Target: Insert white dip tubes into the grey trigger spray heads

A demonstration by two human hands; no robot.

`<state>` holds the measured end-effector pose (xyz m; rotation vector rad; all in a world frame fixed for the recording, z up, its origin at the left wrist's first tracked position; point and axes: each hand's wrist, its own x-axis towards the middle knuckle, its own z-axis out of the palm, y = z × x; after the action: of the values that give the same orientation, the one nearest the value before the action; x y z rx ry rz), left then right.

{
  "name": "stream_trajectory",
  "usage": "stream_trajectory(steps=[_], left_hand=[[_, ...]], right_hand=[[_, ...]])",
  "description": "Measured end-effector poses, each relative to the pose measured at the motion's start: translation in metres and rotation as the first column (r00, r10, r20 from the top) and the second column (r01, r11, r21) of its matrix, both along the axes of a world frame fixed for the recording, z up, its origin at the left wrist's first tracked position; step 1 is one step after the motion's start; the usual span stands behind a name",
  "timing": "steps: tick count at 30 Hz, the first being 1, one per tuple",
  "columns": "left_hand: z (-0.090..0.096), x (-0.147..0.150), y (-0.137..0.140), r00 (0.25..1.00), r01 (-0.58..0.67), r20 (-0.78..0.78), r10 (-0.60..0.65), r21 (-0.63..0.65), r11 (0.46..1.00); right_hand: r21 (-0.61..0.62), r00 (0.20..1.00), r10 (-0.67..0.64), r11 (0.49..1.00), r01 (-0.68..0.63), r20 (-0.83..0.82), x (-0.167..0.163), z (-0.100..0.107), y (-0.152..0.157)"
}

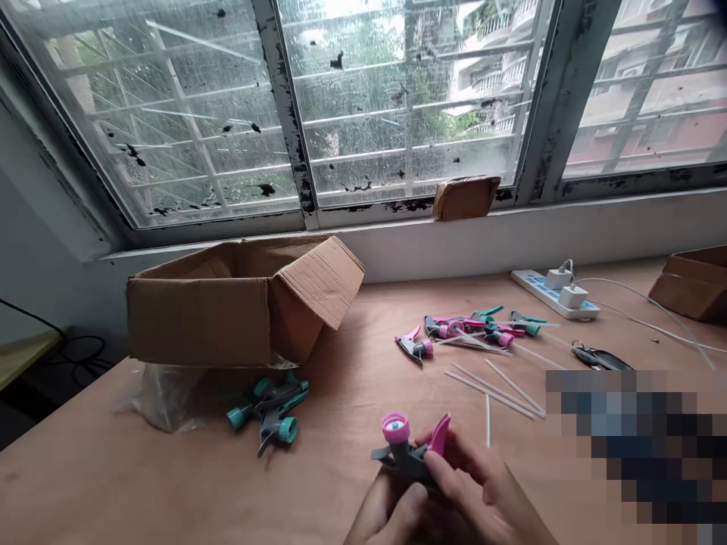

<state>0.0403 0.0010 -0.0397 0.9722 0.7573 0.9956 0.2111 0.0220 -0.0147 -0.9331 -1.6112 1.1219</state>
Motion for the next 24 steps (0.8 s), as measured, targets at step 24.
stream_trajectory(steps=[24], left_hand=[[0.031, 0.003, -0.004, 0.978, -0.099, -0.178, 0.111, 0.076, 0.992]], right_hand=[[0.388, 0.27, -0.32, 0.885, -0.257, 0.908, 0.061, -0.003, 0.025]])
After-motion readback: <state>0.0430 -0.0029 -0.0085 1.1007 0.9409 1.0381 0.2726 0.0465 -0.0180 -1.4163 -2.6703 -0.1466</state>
